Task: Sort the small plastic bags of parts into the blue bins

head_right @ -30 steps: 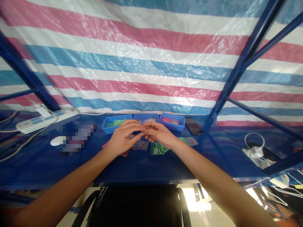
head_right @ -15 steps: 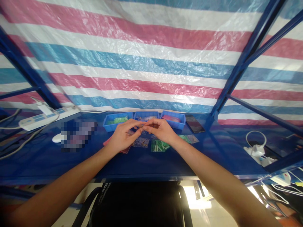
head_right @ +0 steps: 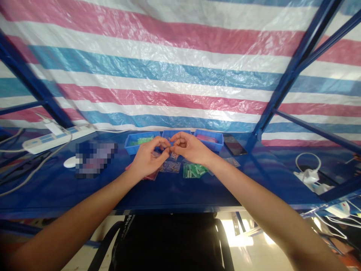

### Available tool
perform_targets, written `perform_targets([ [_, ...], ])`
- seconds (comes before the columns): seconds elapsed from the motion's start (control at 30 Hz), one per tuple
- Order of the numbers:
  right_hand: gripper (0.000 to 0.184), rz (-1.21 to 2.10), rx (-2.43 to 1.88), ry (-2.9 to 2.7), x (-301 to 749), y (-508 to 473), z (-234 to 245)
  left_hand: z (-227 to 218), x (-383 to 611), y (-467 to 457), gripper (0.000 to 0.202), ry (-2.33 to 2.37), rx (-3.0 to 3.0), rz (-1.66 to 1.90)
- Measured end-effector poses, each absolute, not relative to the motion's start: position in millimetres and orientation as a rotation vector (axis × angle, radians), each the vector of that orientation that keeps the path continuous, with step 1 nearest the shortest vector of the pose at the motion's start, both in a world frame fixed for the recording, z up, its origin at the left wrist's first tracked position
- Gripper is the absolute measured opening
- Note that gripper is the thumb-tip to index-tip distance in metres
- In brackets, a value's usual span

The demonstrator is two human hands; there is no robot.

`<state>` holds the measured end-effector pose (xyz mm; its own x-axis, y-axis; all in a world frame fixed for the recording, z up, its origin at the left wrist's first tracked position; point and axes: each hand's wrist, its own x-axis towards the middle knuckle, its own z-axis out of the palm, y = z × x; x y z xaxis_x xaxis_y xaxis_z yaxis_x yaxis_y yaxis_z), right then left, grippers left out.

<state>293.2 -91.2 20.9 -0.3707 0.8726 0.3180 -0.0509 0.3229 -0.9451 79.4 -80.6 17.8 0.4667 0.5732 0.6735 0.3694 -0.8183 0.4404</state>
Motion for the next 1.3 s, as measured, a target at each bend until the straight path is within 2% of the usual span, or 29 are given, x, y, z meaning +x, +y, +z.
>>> perform_targets([
  [0.17,0.046,1.259,-0.785,-1.579,292.1,-82.0,26.1,16.4,79.2,-74.2,0.018,0.8,2.497,1.285],
  [0.33,0.055,1.238,-0.772,-1.356,300.3,-73.1,21.1,26.3,80.0,-64.8,0.02,0.736,2.682,1.137],
  [0.4,0.054,1.184,-0.759,-1.247,303.9,-68.4,16.1,31.8,82.2,-61.8,0.03,0.681,2.758,1.085],
  [0.5,0.048,1.165,-0.763,-1.113,307.0,-63.1,7.5,36.1,89.1,-58.0,0.057,0.678,2.828,1.076],
  [0.53,0.047,1.187,-0.761,-1.086,307.4,-62.5,5.0,36.4,92.0,-56.7,0.058,0.684,2.856,1.072],
  [0.67,0.043,1.274,-0.727,-1.07,307.8,-63.9,-0.3,34.8,99.3,-49.7,0.033,0.68,2.951,1.041],
  [0.87,0.041,1.308,-0.736,-1.124,304.6,-62.5,-3.1,30.6,92.5,-40.5,0.028,0.713,2.797,1.096],
  [0.93,0.04,1.319,-0.749,-1.145,302.0,-62.4,-3.0,28.3,89.5,-40.1,0.031,0.743,2.728,1.132],
  [1.1,0.043,1.233,-0.733,-1.284,298.1,-67.6,1.5,25.1,85.3,-45.1,0.054,0.798,2.639,1.109],
  [1.3,0.044,1.132,-0.74,-1.421,300.0,-66.9,-1.0,22.9,84.6,-50.9,0.061,0.813,2.681,1.041],
])
